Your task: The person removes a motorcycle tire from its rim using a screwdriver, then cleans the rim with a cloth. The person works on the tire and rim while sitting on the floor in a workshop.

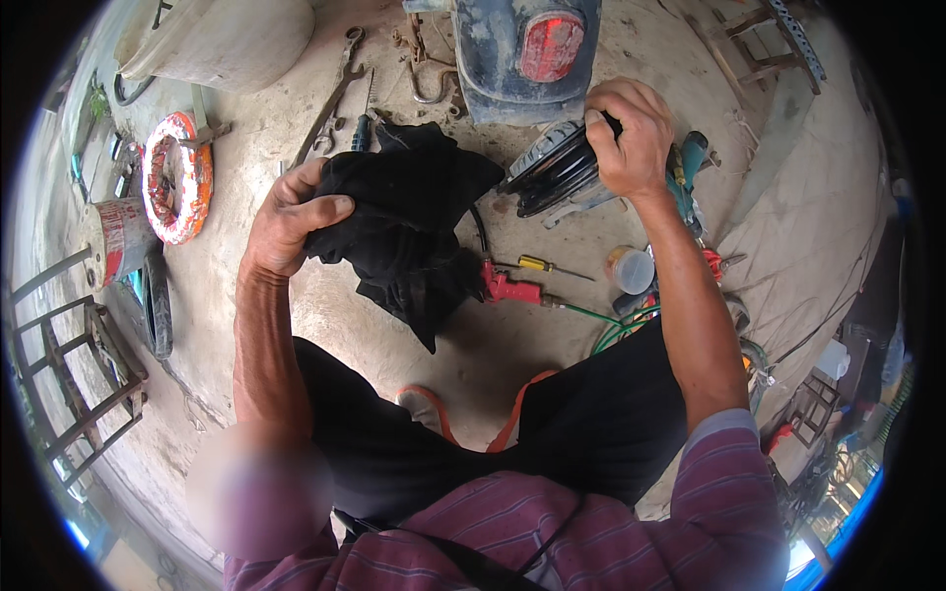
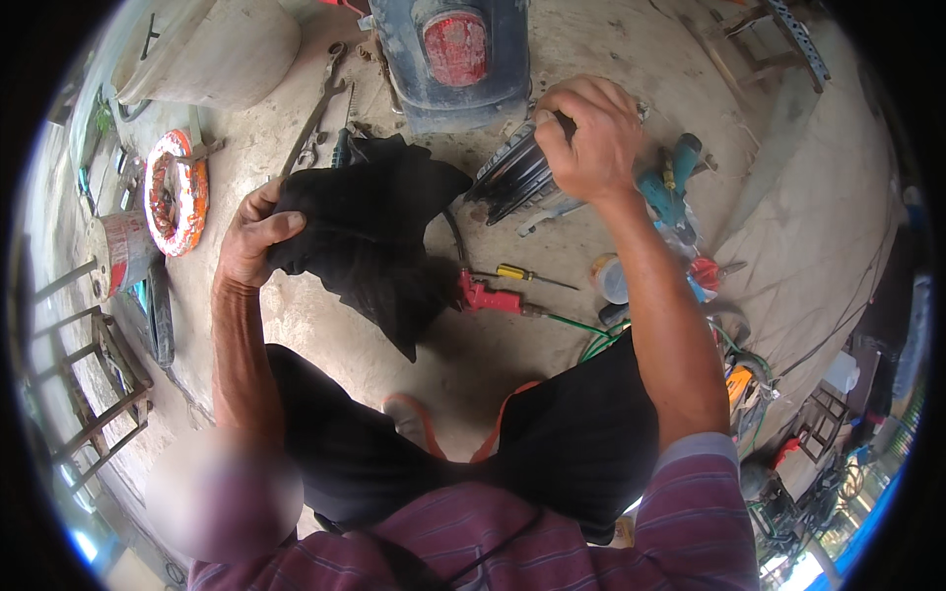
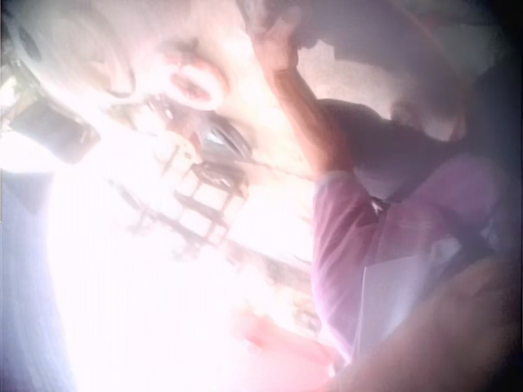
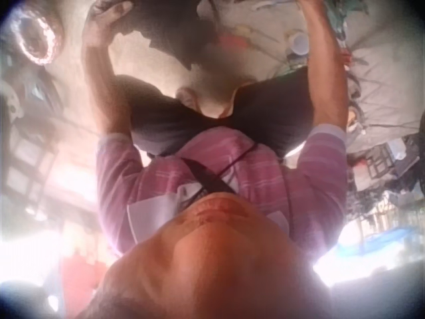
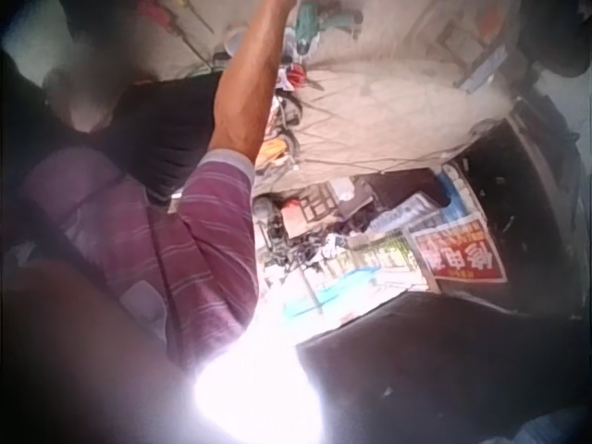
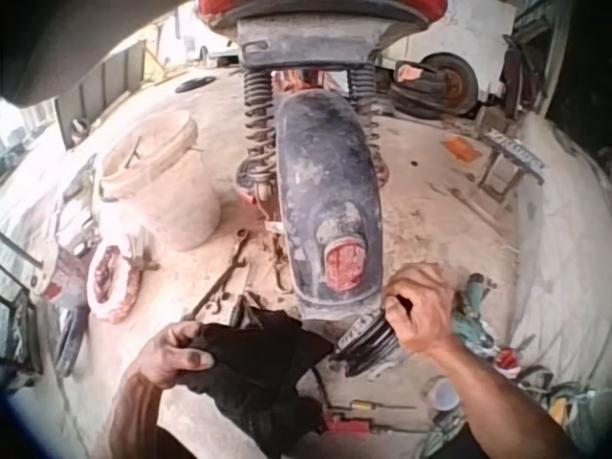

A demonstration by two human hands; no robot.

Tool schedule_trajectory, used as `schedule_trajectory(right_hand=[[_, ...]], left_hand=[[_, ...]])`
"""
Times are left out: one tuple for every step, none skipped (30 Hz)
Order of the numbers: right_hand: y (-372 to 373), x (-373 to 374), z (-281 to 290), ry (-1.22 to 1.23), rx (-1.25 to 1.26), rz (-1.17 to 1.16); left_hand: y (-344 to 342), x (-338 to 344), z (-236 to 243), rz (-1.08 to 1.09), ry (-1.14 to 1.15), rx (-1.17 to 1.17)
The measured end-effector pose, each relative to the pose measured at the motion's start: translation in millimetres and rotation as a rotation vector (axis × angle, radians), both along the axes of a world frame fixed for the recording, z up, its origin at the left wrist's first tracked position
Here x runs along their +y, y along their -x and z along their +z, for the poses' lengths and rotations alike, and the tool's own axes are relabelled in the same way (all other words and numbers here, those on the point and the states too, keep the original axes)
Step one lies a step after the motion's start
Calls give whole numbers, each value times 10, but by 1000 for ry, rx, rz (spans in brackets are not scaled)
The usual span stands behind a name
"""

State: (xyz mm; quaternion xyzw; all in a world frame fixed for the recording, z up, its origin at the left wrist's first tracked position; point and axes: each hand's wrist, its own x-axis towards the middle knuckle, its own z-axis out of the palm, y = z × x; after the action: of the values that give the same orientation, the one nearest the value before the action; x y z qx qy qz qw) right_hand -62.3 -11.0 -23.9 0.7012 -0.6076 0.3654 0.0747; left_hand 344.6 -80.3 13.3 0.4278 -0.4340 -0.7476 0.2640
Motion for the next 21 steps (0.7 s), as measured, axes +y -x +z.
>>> schedule_trajectory(right_hand=[[-15,-5,4,-1,-3,0],[-14,-5,7,-3,-5,-1],[-24,-17,5,6,-15,13],[-26,-13,-2,10,-5,11],[-19,1,10,12,11,8],[-2,18,17,16,20,1],[-27,5,17,28,23,5],[-51,-2,11,37,30,7],[-49,8,10,44,43,2],[-49,-2,6,43,44,7],[-47,-13,-5,41,45,13],[-31,-9,-15,36,51,16],[-52,0,4,35,38,12],[-46,-10,8,35,37,15],[-46,-23,2,38,31,18],[-40,-33,-6,41,24,22],[-25,-23,-13,31,21,16],[-10,-8,-15,22,15,13],[21,-7,-6,18,14,8],[64,-22,3,8,-6,0],[118,-11,27,-8,-22,-18]], left_hand=[[15,-15,-61,-32,2,106],[34,-29,-170,-65,5,212],[119,20,-266,-91,11,226],[294,112,-405,-121,14,244],[485,222,-579,-127,68,210],[736,340,-594,-115,91,231],[946,462,-592,-95,118,245],[1180,589,-499,-57,108,324],[1417,669,-440,-82,328,227],[1564,707,-376,-103,551,122],[1621,687,-353,-141,786,-48],[1677,727,-407,-108,925,-72],[1710,791,-501,-74,1063,-99],[1727,856,-594,-37,1201,-128],[1711,914,-659,-13,1200,-156],[1694,956,-718,-5,1188,-178],[1671,993,-776,4,1177,-201],[1625,1036,-837,12,1167,-228],[1538,1089,-938,-43,1118,-261],[1477,1070,-1058,-107,1025,-318],[1416,1064,-1180,-176,926,-366]])
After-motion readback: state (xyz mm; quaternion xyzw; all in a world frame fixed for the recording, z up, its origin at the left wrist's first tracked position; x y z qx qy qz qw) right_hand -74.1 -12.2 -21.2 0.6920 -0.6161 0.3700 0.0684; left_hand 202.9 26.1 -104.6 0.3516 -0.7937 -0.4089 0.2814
